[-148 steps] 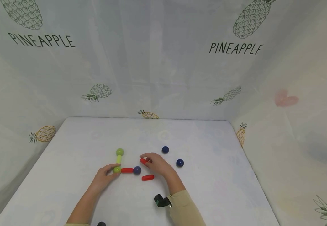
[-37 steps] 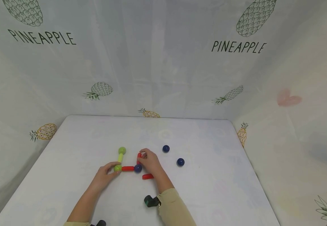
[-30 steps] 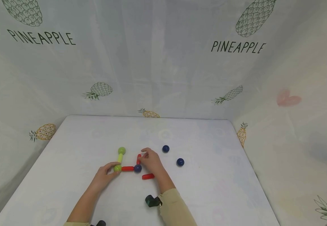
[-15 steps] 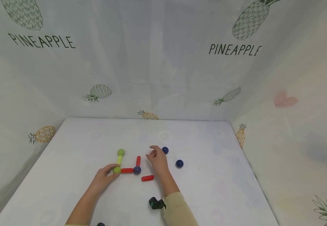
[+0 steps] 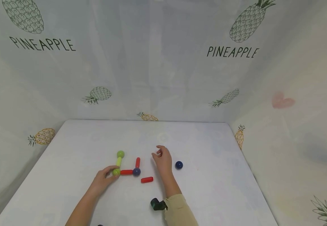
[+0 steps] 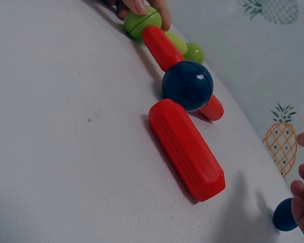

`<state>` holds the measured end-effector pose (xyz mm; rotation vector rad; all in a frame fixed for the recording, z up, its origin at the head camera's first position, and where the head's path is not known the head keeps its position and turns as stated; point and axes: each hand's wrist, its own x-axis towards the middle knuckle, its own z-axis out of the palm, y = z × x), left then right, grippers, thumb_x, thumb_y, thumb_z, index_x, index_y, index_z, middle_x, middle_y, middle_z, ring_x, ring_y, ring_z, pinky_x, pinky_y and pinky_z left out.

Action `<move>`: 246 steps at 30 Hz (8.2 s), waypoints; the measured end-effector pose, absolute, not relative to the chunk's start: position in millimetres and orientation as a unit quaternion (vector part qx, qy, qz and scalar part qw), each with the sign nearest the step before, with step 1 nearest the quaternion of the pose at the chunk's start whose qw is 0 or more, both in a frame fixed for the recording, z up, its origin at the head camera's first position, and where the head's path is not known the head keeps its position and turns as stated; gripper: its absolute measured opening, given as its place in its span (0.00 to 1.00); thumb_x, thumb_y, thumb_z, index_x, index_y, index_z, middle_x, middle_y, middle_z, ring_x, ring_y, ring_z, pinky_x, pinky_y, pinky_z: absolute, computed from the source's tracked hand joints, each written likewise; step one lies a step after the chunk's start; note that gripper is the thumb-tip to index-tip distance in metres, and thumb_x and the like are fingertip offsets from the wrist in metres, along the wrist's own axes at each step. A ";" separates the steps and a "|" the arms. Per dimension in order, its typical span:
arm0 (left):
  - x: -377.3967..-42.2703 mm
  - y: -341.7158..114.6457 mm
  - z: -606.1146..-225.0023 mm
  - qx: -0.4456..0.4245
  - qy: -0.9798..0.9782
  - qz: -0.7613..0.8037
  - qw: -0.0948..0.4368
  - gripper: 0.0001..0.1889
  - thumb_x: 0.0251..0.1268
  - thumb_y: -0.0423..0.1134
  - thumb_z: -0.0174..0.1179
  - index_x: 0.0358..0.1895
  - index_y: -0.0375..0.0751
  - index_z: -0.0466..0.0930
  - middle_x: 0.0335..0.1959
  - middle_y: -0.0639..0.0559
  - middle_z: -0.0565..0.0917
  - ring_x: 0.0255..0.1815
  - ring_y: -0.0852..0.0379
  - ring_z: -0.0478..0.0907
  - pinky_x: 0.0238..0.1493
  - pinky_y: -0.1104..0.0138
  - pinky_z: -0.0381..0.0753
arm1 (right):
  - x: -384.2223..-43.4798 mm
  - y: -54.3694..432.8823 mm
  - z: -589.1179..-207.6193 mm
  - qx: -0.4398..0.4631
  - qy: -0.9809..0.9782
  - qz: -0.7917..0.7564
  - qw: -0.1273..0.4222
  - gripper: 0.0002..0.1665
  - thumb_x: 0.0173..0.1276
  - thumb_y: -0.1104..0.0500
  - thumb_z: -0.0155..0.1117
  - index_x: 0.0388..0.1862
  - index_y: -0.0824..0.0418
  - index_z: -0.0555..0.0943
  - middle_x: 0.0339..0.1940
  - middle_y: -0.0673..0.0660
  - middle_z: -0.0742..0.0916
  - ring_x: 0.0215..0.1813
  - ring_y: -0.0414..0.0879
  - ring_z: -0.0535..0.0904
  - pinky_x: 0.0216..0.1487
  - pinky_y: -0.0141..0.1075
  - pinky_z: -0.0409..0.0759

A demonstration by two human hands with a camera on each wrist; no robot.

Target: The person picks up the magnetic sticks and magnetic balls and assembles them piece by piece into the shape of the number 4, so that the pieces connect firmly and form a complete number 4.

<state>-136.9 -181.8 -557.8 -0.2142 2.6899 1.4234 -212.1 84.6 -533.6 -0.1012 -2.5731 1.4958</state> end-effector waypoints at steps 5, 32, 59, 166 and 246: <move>-136.9 -181.7 -557.7 -0.073 0.882 0.464 0.046 0.19 0.60 0.36 0.68 0.56 0.49 0.82 0.57 0.42 0.77 0.53 0.44 0.70 0.52 0.45 0.71 | -212.7 89.1 -533.7 -0.041 -0.864 0.491 0.099 0.21 0.61 0.62 0.71 0.54 0.63 0.81 0.36 0.53 0.79 0.39 0.47 0.74 0.40 0.38 0.76; -140.7 -182.5 -564.2 -0.076 0.882 0.463 0.043 0.19 0.59 0.36 0.68 0.55 0.51 0.82 0.58 0.43 0.78 0.55 0.44 0.71 0.54 0.44 0.69 | -223.3 99.5 -542.2 -0.093 -0.872 0.472 0.092 0.17 0.61 0.61 0.70 0.48 0.65 0.81 0.58 0.65 0.75 0.62 0.59 0.69 0.62 0.51 0.70; -139.4 -181.2 -563.4 -0.078 0.883 0.461 0.047 0.19 0.60 0.36 0.68 0.56 0.51 0.82 0.57 0.44 0.77 0.55 0.44 0.69 0.52 0.44 0.71 | -232.5 98.0 -552.9 -0.107 -0.878 0.457 0.098 0.15 0.59 0.66 0.70 0.46 0.64 0.79 0.51 0.66 0.77 0.57 0.59 0.74 0.62 0.52 0.71; -141.5 -183.3 -564.4 -0.090 0.880 0.463 0.059 0.19 0.61 0.40 0.68 0.56 0.54 0.82 0.56 0.46 0.77 0.56 0.45 0.69 0.52 0.43 0.70 | -230.7 39.1 -543.9 0.041 -0.855 0.509 -0.091 0.23 0.69 0.54 0.64 0.62 0.51 0.77 0.51 0.59 0.81 0.50 0.53 0.75 0.49 0.47 0.77; -142.7 -182.0 -562.9 -0.086 0.881 0.462 0.052 0.19 0.60 0.39 0.68 0.55 0.53 0.82 0.54 0.49 0.78 0.54 0.47 0.69 0.50 0.45 0.68 | -237.7 27.3 -542.2 0.024 -0.863 0.495 -0.095 0.23 0.66 0.59 0.66 0.60 0.59 0.79 0.53 0.61 0.81 0.48 0.52 0.77 0.46 0.42 0.80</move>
